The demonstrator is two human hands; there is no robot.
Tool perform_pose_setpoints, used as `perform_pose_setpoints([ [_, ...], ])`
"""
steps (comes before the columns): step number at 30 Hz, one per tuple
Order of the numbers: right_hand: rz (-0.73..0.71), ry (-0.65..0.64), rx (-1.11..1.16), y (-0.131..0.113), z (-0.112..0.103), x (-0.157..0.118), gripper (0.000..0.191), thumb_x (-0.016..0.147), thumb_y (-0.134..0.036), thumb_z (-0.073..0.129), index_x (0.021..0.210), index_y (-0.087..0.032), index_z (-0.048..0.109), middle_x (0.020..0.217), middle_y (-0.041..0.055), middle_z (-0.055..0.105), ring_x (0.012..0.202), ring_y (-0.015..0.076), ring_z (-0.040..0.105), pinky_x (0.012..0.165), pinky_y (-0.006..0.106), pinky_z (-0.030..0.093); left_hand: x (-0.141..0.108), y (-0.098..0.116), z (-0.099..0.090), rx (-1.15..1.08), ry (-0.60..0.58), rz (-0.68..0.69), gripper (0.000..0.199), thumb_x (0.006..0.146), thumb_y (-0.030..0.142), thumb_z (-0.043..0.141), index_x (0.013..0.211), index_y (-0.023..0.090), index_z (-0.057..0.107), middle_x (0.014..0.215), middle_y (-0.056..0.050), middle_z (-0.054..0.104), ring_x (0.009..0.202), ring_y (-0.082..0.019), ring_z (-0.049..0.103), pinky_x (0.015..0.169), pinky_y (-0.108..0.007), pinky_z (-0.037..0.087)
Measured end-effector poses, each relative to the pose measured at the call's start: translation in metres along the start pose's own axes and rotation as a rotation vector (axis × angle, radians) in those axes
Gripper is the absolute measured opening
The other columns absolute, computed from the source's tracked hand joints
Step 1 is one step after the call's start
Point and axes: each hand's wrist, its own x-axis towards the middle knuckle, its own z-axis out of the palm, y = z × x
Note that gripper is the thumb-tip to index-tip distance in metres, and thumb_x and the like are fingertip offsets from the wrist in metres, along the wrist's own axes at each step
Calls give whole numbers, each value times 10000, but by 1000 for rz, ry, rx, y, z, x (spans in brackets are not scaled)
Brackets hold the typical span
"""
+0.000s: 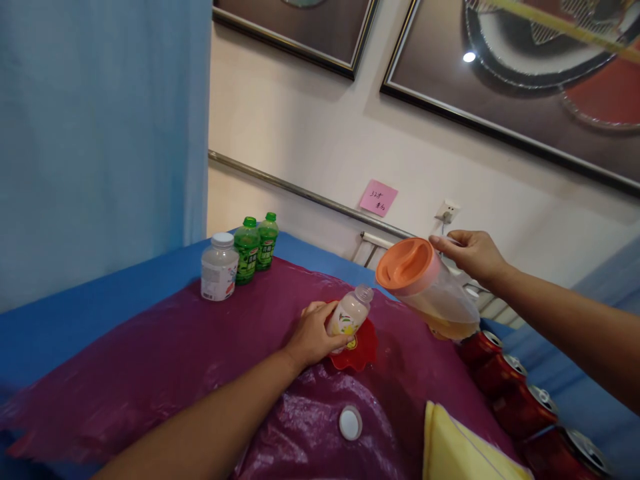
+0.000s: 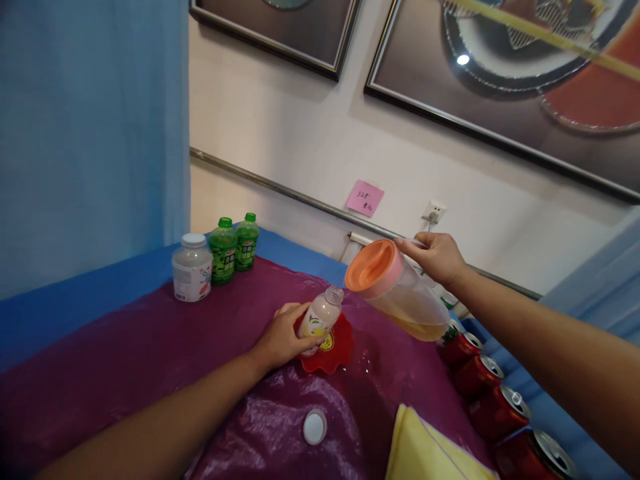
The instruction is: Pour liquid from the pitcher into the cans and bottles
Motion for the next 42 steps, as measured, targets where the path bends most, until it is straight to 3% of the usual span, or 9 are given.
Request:
perform_pose_setpoints([
  [25,-79,4,-77,-6,-3,1,608,747,-686,690,531,-239,339,505,-60,228,476,91,224,422,265,157,-2,3,-2,-7,34,-10,724,633,487,855,1294,283,639,1178,-71,686,1177,-324,580,1012,-433,441],
  [42,-47,5,-117,-10,-9,2,618,743,-709,675,533,-234,340,527,-58,241,497,93,238,457,266,172,-2,3,-4,-3,12,-8,732,659,509,839,1311,254,625,1201,-87,681,1198,-333,569,1025,-444,425],
])
